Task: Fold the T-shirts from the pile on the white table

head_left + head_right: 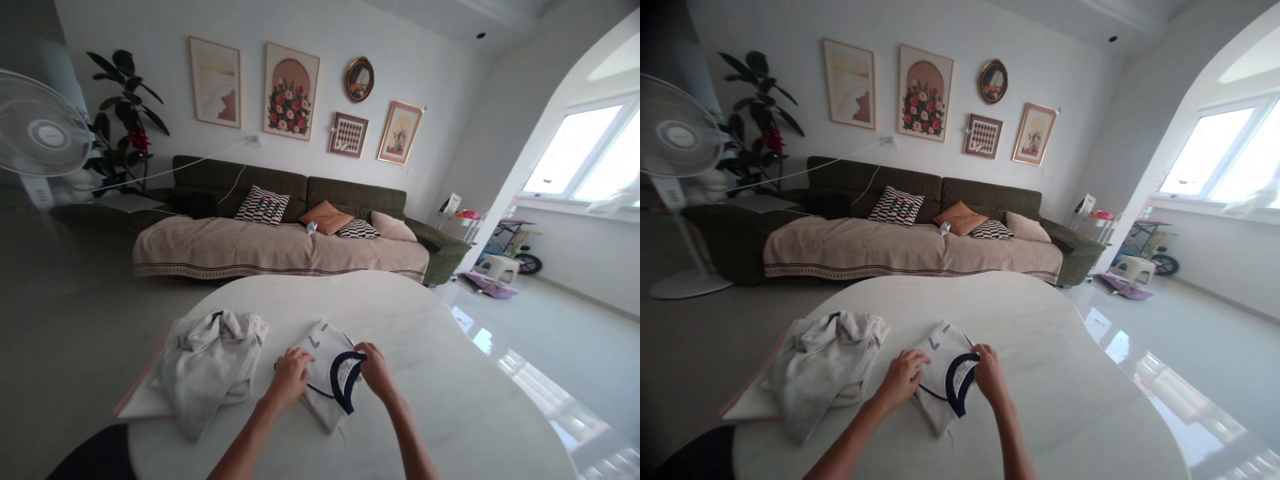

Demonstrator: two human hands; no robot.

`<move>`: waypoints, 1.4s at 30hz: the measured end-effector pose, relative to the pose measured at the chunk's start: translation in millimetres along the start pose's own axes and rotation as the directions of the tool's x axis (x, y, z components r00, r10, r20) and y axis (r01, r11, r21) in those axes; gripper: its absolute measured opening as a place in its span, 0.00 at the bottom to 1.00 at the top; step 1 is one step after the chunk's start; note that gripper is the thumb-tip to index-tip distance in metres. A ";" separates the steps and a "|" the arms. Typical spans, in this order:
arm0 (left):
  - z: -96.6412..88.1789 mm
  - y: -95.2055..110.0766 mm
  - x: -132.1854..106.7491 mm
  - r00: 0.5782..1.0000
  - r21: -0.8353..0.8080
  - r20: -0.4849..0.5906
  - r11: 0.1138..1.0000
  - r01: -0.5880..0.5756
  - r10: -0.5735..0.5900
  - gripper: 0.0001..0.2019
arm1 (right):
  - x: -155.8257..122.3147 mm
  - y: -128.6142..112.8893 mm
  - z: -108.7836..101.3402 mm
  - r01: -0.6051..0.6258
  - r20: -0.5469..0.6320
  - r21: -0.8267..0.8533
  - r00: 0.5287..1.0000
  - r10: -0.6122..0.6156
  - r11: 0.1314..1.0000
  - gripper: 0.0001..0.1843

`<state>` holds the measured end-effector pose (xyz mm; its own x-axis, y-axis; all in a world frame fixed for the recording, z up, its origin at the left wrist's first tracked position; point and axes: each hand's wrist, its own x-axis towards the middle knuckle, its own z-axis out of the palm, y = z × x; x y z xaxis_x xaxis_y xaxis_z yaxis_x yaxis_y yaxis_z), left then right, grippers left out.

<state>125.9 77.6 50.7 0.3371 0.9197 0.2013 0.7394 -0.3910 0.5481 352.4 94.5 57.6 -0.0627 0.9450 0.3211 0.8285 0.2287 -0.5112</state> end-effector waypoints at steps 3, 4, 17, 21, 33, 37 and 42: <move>15.2 -16.3 8.3 0.989 0.111 -0.087 0.985 0.128 -0.119 0.18 | -24.1 -40.9 42.0 0.033 0.036 0.013 0.999 -0.033 0.999 0.18; 19.3 -19.9 9.2 0.987 0.130 -0.094 0.981 0.142 -0.130 0.18 | -33.7 -54.4 56.1 0.055 0.059 0.007 0.997 -0.055 0.998 0.17; 47.6 26.9 -66.6 0.995 0.128 -0.098 0.991 0.030 -0.017 0.16 | -73.0 -28.2 14.3 0.089 0.291 -0.230 0.957 -0.019 0.969 0.14; 76.2 61.9 -75.8 0.976 -0.002 0.104 0.982 -0.190 0.189 0.20 | -47.6 -1.8 3.6 0.015 0.292 -0.370 0.951 0.101 0.929 0.12; 64.0 -2.4 -25.6 0.998 0.242 -0.037 0.969 -0.041 0.051 0.22 | -77.4 -26.8 48.5 -0.073 0.227 -0.342 0.961 0.158 0.937 0.27; 71.1 -7.0 -44.8 0.992 0.250 -0.033 0.962 -0.111 0.123 0.23 | -75.3 -16.6 32.4 0.029 0.344 -0.290 0.936 0.076 0.957 0.27; 71.8 -24.9 -78.9 0.980 0.342 -0.183 0.940 -0.006 0.073 0.24 | -80.3 -27.2 44.3 -0.082 0.211 -0.362 0.963 0.168 0.929 0.26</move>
<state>122.8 12.2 -37.2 0.2780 0.8795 0.3862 0.8918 -0.3857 0.2364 310.2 22.8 10.4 -0.0390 0.9977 0.0550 0.9759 0.0499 -0.2125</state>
